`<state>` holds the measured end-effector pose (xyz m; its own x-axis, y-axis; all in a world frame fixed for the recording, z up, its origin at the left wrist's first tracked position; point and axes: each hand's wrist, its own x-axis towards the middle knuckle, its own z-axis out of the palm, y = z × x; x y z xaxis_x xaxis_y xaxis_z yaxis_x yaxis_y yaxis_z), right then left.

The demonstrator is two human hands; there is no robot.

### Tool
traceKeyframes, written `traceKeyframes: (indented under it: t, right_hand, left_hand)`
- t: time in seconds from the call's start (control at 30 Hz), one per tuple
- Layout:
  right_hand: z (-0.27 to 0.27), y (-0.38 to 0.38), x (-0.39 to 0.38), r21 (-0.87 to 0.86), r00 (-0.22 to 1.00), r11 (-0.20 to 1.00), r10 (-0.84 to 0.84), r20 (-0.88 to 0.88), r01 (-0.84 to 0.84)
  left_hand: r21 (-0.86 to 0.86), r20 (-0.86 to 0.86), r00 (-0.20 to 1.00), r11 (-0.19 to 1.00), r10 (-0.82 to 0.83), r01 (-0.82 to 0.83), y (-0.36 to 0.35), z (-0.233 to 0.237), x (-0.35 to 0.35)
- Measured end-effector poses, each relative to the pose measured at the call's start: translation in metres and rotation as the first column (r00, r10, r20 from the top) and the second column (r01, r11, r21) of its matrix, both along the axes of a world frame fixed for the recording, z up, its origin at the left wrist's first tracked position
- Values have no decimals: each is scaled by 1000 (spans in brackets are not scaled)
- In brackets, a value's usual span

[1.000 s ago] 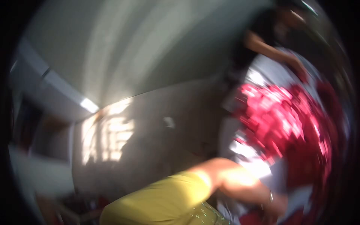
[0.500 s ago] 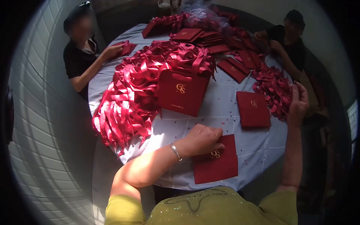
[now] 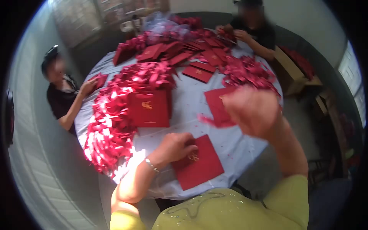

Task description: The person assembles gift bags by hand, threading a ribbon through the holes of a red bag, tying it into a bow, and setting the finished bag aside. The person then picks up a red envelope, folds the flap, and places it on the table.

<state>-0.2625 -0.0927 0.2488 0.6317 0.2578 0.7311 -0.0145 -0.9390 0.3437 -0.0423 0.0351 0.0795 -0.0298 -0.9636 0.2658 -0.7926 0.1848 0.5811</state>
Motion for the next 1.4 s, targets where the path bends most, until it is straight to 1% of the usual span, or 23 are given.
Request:
traceKeyframes:
  t: [0.03, 0.07, 0.1, 0.13, 0.17, 0.23, 0.3, 0.37, 0.4, 0.47, 0.53, 0.57, 0.63, 0.7, 0.83, 0.9, 0.97, 1.0, 1.03, 1.13, 1.23, 1.3, 1.4]
  right_hand:
    - [-16, 3, -6, 29, 994, 999, -21, -106, 24]
    - [-22, 13, -10, 56, 988, 996, -63, -140, 71]
    - [-19, 22, -16, 126, 995, 990, -44, -93, 56]
    - [-11, 30, -28, 50, 993, 992, -117, -21, 118]
    - [-9, 34, -43, -58, 972, 973, -219, 81, 224]
    - [-7, 36, -77, -81, 917, 942, -295, 267, 326]
    - [-9, 37, -92, 3, 902, 978, -192, 386, 207]
    - [-20, 41, -91, 42, 955, 990, -141, 260, 134]
    - [-25, 47, -78, 13, 967, 978, -209, 142, 209]
    - [-47, 52, -35, 167, 981, 969, -165, -100, 180]
    - [-93, 45, -10, 395, 974, 909, -43, -222, 130]
    - [-112, 47, -2, 495, 971, 862, 10, -238, 113]
    - [-134, 56, 9, 653, 969, 753, 95, -226, 78]
    - [-149, 65, 16, 745, 970, 664, 134, -202, 63]
    - [-168, 70, 24, 700, 974, 713, 141, -179, 26]
    - [-173, 69, 24, 705, 975, 709, 155, -161, 4]
    - [-175, 67, 25, 708, 976, 706, 169, -139, -21]
    - [-176, 65, 25, 742, 974, 670, 182, -133, -24]
    - [-177, 64, 25, 775, 973, 631, 195, -127, -25]
    - [-177, 63, 26, 792, 970, 610, 202, -132, -20]
    - [-178, 62, 25, 798, 970, 602, 208, -125, -26]
    - [-177, 63, 26, 796, 970, 605, 206, -127, -25]
    - [-176, 64, 27, 795, 972, 606, 202, -119, -29]
  left_hand:
    - [-3, -63, 998, 1000, -22, 22, 1, -2, 1]
    - [47, -178, 983, 998, -42, 51, 3, 1, 2]
    - [86, -300, 952, 992, -60, 89, 3, 3, 2]
    - [100, -225, 972, 991, -65, 89, 1, -1, 3]
    - [100, -225, 974, 994, -23, 46, 0, -3, 4]
    - [91, -241, 966, 989, -92, 117, -2, -7, 4]
    - [144, -261, 963, 985, -60, 100, -2, -1, 4]
    - [164, -234, 970, 981, -61, 101, 0, -1, 2]
    - [155, -232, 971, 984, -56, 93, 1, -3, 2]
    - [159, -210, 977, 984, -43, 78, 3, 0, 0]
    - [161, -187, 982, 985, -31, 62, 3, 3, -1]
    - [161, -175, 984, 985, -36, 65, 4, 3, -1]
    - [160, -161, 987, 985, -32, 58, 3, 2, 0]
    - [176, -253, 966, 980, -51, 98, 1, 0, 1]
    - [221, -284, 958, 971, -30, 96, -2, -6, 2]
    - [247, -401, 915, 959, -30, 140, -3, -8, 4]
    - [252, -435, 900, 955, -32, 155, -3, -9, 5]
    - [251, -467, 884, 952, -39, 175, -4, -9, 5]
    - [255, -467, 883, 951, -36, 174, -4, -10, 6]
    - [251, -483, 875, 949, -46, 189, -5, -11, 6]
    - [277, -483, 875, 941, -38, 194, -4, -7, 5]
    - [291, -440, 897, 940, -34, 178, -4, -5, 5]
    - [278, -459, 888, 944, -34, 180, -4, -7, 6]
